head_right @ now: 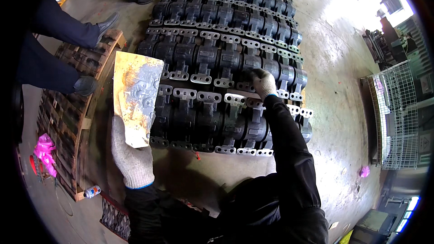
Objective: The person unpacks cylindrical mechanical components from pink plastic bags and places them onto a wooden pallet. They then use a small metal tool to scrape a white substance from a flat board and apply it to the components on the pallet.
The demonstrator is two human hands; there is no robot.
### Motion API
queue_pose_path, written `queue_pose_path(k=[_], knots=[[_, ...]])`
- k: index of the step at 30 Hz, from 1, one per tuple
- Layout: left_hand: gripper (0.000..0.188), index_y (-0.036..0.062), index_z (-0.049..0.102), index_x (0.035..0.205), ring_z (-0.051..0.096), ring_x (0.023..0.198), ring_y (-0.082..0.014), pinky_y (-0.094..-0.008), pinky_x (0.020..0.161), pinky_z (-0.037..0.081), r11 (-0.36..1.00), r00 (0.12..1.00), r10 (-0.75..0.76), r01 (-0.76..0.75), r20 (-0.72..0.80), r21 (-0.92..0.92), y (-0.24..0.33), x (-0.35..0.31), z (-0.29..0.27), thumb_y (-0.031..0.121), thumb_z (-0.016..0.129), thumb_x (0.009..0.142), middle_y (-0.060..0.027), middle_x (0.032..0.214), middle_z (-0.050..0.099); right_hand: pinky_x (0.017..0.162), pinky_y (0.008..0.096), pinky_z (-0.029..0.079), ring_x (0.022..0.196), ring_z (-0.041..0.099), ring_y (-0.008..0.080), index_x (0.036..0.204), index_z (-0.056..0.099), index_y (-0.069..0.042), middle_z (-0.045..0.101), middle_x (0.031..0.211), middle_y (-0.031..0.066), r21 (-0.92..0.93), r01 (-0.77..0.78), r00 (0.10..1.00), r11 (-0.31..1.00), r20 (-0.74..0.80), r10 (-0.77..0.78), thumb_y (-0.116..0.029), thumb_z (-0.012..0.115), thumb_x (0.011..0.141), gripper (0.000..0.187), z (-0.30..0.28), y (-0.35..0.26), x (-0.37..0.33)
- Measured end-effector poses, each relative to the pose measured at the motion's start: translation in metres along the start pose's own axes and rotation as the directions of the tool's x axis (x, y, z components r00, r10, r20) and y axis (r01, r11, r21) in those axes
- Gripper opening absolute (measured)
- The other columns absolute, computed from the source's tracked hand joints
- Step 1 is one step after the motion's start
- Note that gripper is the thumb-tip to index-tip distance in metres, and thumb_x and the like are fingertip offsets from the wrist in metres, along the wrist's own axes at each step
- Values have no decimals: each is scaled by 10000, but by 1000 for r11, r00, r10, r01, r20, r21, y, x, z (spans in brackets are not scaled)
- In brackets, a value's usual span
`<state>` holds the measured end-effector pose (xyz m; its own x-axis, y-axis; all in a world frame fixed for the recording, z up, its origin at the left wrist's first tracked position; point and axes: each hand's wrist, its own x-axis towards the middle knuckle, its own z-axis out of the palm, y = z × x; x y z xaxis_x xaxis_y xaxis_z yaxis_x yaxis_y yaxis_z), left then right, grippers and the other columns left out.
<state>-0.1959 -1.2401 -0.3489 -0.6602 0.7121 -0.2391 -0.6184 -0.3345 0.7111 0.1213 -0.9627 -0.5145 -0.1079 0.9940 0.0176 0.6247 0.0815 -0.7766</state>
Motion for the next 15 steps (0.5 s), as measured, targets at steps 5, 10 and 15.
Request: queue_pose_path(k=[5, 10, 15], knots=[[510, 5, 509, 1458, 550, 1318, -262, -406, 1105, 438, 1000, 999, 0, 1, 43, -26, -1, 1, 2, 278, 585, 1034, -112, 1451, 561, 873, 332, 541, 982, 731, 249, 1153, 717, 11, 760, 1078, 175, 5, 10, 1000, 1000, 10, -10, -151, 640, 954, 268, -1, 5, 0], [515, 7, 506, 1462, 546, 1322, -260, -403, 1103, 436, 999, 999, -3, 5, 52, -33, 0, -2, 6, 283, 585, 1034, -111, 1451, 561, 863, 320, 533, 952, 716, 201, 1160, 715, 10, 765, 1061, 146, 8, 27, 1000, 1000, -4, -27, -175, 645, 971, 274, 1, 13, 5], [516, 12, 508, 1462, 553, 1311, -247, -391, 1090, 441, 999, 998, -25, 27, 53, -25, 1, -3, 4, 297, 580, 1038, -106, 1444, 567, 887, 334, 537, 1003, 730, 262, 1154, 719, 11, 759, 1083, 177, -19, 7, 1000, 1000, 13, -6, -155, 640, 950, 274, 0, 1, 1]])
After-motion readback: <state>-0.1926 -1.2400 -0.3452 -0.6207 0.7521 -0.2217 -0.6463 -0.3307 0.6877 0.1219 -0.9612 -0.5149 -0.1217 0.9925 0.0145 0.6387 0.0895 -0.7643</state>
